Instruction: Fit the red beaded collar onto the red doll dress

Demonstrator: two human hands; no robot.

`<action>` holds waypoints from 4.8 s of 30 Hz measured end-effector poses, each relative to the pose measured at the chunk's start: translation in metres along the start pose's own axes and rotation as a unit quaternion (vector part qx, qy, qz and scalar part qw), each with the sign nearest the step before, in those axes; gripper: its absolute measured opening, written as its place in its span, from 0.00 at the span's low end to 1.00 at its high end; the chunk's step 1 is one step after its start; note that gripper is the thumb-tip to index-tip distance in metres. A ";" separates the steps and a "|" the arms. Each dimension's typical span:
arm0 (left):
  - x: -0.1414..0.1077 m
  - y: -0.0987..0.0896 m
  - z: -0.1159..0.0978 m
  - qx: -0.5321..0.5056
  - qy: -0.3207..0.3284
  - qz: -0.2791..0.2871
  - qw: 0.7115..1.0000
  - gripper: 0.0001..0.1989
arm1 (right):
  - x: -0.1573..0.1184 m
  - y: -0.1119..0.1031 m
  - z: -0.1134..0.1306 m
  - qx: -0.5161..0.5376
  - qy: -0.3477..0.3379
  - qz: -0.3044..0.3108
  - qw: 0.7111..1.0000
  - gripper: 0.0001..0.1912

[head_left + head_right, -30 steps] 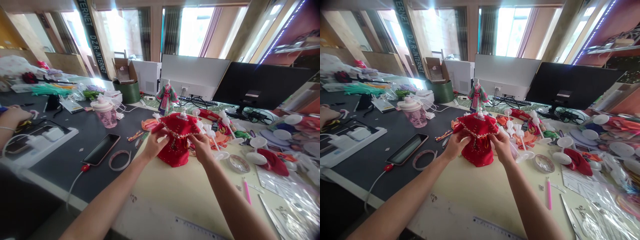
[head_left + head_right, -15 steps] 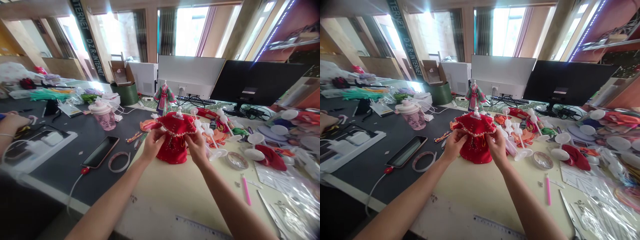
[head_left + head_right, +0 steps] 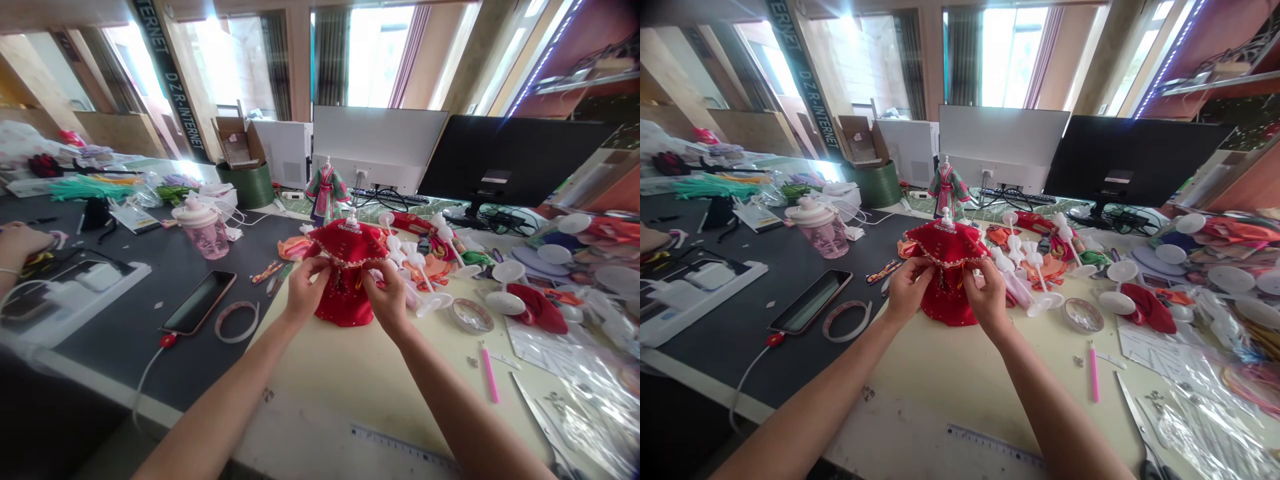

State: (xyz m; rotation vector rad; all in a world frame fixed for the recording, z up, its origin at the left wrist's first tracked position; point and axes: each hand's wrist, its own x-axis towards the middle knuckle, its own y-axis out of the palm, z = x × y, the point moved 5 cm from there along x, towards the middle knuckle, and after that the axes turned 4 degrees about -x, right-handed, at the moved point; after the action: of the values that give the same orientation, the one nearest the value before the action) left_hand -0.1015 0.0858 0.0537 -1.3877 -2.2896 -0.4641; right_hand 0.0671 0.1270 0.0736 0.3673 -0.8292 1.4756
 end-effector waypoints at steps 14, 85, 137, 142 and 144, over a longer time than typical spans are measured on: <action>-0.001 0.000 0.000 -0.015 -0.013 0.009 1.000 0.06 | -0.003 0.000 -0.012 0.105 0.083 0.003 0.991 0.05; 0.026 -0.010 -0.073 0.244 0.383 -0.048 0.890 0.05 | 0.022 -0.032 0.030 -0.087 -0.211 -0.110 0.967 0.16; 0.015 -0.057 0.037 0.135 -0.152 0.208 0.957 0.13 | -0.051 -0.016 -0.091 -0.022 0.134 0.091 0.986 0.13; 0.015 -0.063 0.045 0.270 -0.135 0.214 0.929 0.13 | -0.056 -0.013 -0.093 -0.042 0.138 0.120 0.982 0.13; 0.012 -0.063 0.047 0.319 -0.130 0.246 0.906 0.12 | -0.056 -0.013 -0.094 -0.047 0.140 0.128 0.981 0.14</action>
State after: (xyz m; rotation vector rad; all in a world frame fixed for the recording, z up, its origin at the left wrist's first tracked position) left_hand -0.1713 0.0897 0.0152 -1.6306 -1.8850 0.6101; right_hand 0.1099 0.1493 -0.0252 -0.0224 -0.7350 1.6728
